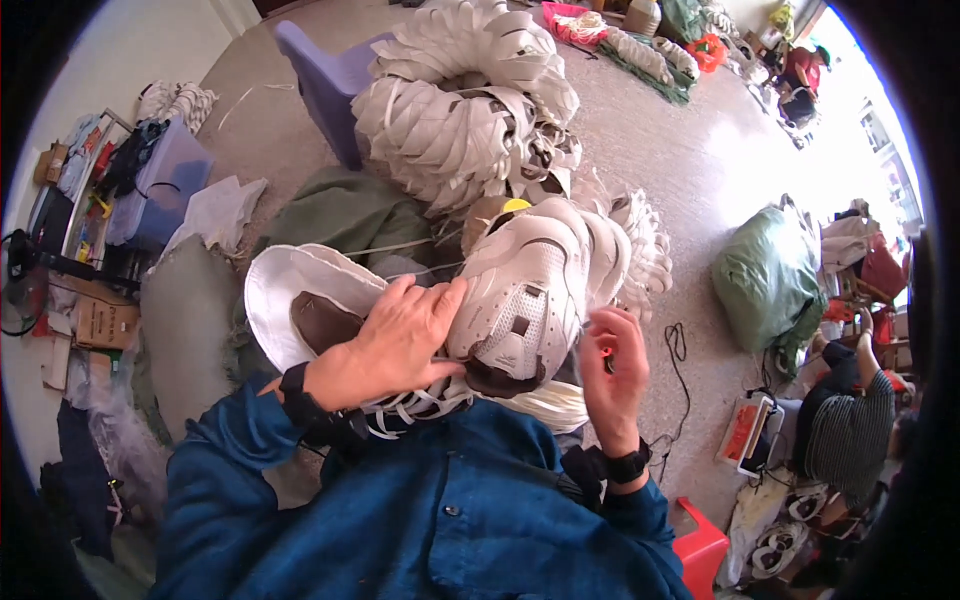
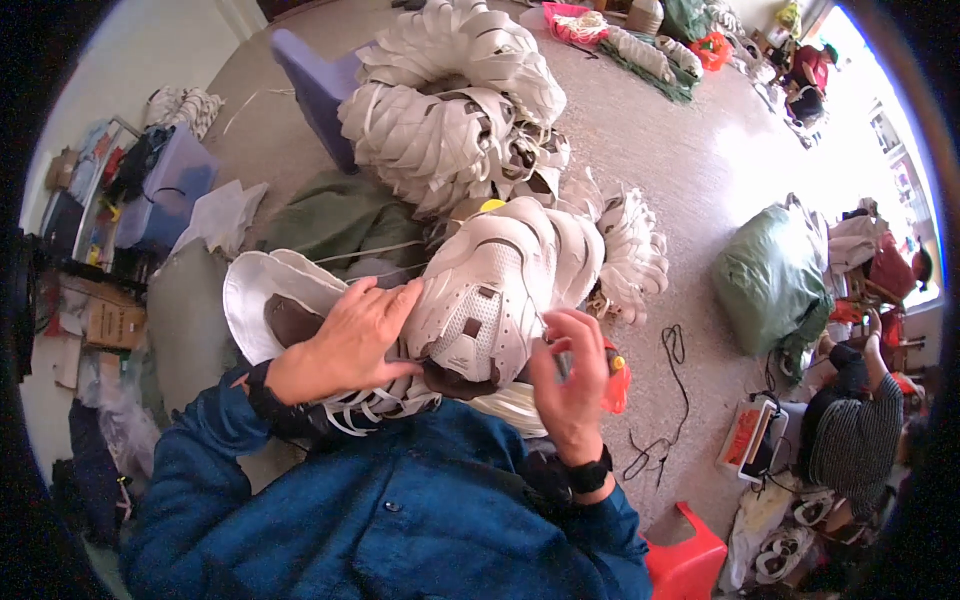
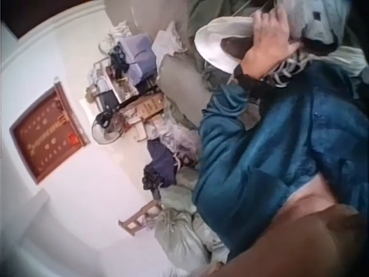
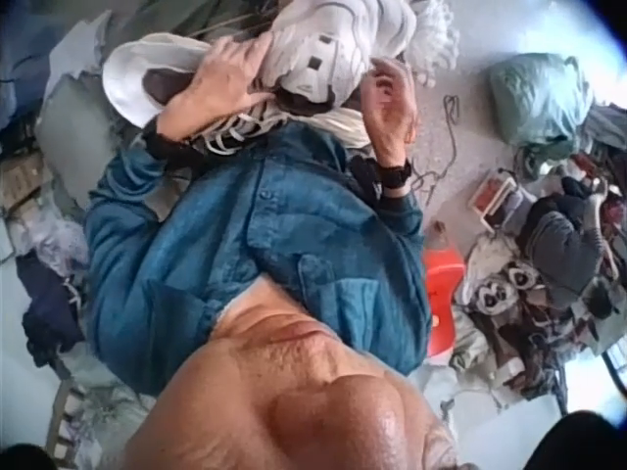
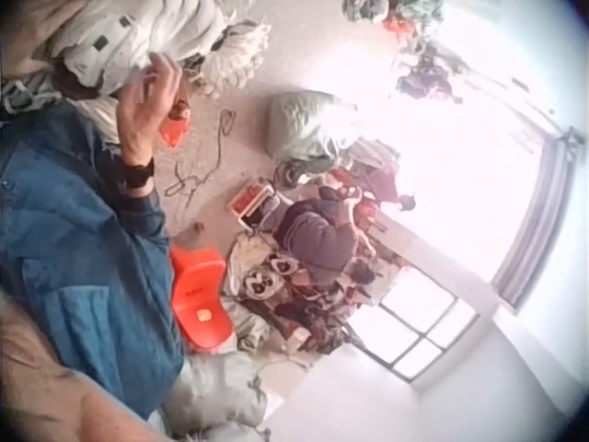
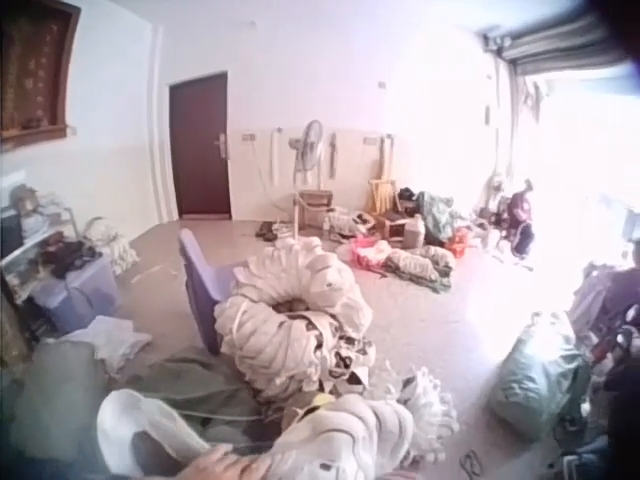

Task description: The recorder is threading laces through the eyelets of a white shoe upper.

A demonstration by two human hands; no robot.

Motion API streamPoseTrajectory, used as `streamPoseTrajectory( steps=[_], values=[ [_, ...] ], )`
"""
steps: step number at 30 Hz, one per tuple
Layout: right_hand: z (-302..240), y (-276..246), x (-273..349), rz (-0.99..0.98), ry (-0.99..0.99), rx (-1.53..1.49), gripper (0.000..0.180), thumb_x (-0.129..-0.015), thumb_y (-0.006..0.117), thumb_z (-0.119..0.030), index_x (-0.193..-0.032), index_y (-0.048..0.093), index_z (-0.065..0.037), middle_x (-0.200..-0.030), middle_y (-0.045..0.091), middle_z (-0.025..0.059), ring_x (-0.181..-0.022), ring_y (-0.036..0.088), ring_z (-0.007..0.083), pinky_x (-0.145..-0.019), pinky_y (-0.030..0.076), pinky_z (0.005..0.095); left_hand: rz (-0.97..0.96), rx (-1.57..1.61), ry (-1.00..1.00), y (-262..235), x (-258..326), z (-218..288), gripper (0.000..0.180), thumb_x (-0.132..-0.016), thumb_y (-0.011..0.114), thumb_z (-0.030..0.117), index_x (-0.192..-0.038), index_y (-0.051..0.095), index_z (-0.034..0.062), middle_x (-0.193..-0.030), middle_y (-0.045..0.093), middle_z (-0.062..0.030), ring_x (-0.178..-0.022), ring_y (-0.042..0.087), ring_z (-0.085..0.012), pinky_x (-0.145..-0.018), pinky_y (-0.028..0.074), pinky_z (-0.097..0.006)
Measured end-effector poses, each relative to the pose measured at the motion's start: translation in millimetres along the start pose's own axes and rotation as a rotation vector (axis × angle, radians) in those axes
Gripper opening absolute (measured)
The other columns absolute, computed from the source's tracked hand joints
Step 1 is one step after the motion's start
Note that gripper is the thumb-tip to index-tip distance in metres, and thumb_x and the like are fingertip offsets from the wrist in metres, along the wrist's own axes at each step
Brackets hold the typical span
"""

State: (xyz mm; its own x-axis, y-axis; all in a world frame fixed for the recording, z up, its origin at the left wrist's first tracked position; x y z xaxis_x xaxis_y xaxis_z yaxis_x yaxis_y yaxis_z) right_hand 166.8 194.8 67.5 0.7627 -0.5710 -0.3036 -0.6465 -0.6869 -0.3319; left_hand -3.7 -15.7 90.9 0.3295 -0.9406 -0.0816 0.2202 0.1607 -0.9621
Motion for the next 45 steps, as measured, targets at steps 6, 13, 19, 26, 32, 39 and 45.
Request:
streamPoseTrajectory(
  steps=[6,13,19,26,32,39,45],
  values=[
    [0.1,24.9,-0.9,-0.093,-0.041,0.145,0.043,-0.079,0.076,-0.009,-0.118,0.059,-0.001,-0.112,0.057,0.0136,-0.077,0.061,0.0198,-0.067,0.053,0.0323,-0.189,0.625,0.046,-2.7,-55.2,-54.3,0.075,-0.065,0.086,0.016,-0.131,0.056,-0.0022,-0.12,0.067,-0.0188,-0.111,0.065,-0.0311,-0.098,0.05,-0.039],
    [17.0,36.2,-2.7,-0.034,-0.06,0.13,0.054,-0.078,0.078,-0.019,-0.122,0.053,0.0,-0.113,0.053,0.0211,-0.099,0.06,0.0415,-0.085,0.052,0.045,-0.338,0.764,0.074,-0.3,-87.8,-69.4,0.072,-0.067,0.081,0.012,-0.133,0.057,-0.0018,-0.125,0.063,-0.0148,-0.11,0.063,-0.0269,-0.099,0.048,-0.036],
    [25.0,24.2,-7.2,-0.084,-0.035,0.19,0.038,-0.081,0.078,-0.016,-0.109,0.056,-0.003,-0.101,0.054,0.0154,-0.085,0.063,0.0334,-0.072,0.053,0.0411,-0.31,0.363,0.236,-6.3,-65.8,-41.4,0.086,-0.072,0.08,0.026,-0.144,0.043,-0.0026,-0.14,0.051,-0.0237,-0.131,0.048,-0.0394,-0.113,0.035,-0.047],
    [32.1,24.5,-21.1,-0.126,0.076,0.044,0.03,-0.083,0.075,-0.014,-0.101,0.055,-0.002,-0.091,0.056,0.0157,-0.079,0.062,0.0354,-0.069,0.052,0.043,-0.161,0.166,0.117,17.9,-51.3,-14.3,0.081,-0.082,0.071,0.029,-0.143,0.036,-0.0108,-0.138,0.049,-0.0297,-0.131,0.045,-0.0419,-0.115,0.029,-0.054],
    [12.0,34.4,-23.3,-0.127,0.155,-0.058,0.021,-0.087,0.072,-0.012,-0.1,0.058,-0.003,-0.074,0.052,0.0083,-0.061,0.055,0.0186,-0.057,0.047,0.0334,-0.044,0.358,0.336,10.3,-88.4,-64.2,0.05,-0.08,0.06,0.012,-0.126,0.056,-0.0075,-0.125,0.059,-0.0265,-0.114,0.057,-0.043,-0.101,0.046,-0.046],
    [27.0,53.4,-25.0,-0.011,0.254,-0.005,0.014,-0.09,0.069,-0.01,-0.098,0.059,-0.003,-0.064,0.051,0.0009,-0.057,0.05,0.0095,-0.054,0.044,0.0275,-0.002,0.379,0.379,26.7,-109.0,-65.0,0.049,-0.081,0.064,0.009,-0.126,0.055,-0.0075,-0.12,0.058,-0.0232,-0.11,0.056,-0.0415,-0.096,0.048,-0.045],
    [35.9,32.2,-9.1,-0.071,0.356,-0.164,0.013,-0.095,0.066,-0.01,-0.104,0.059,-0.002,-0.082,0.057,-0.0039,-0.072,0.05,0.001,-0.061,0.044,0.0204,-0.019,0.401,0.329,10.5,-91.5,-48.6,0.055,-0.08,0.073,0.013,-0.128,0.053,-0.0071,-0.127,0.054,-0.0224,-0.116,0.054,-0.0412,-0.098,0.046,-0.045]
  ],
)
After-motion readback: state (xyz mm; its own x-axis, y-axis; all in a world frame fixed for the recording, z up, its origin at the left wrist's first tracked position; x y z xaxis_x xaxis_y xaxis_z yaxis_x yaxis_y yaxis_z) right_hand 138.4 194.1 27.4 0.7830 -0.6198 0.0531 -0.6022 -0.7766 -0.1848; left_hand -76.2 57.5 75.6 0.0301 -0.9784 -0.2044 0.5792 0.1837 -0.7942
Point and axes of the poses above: each hand's wrist, its own x-axis away from the middle knuckle, its own y-axis out of the palm, z = x × y, the point moved 1 cm from there along -x, towards the middle knuckle
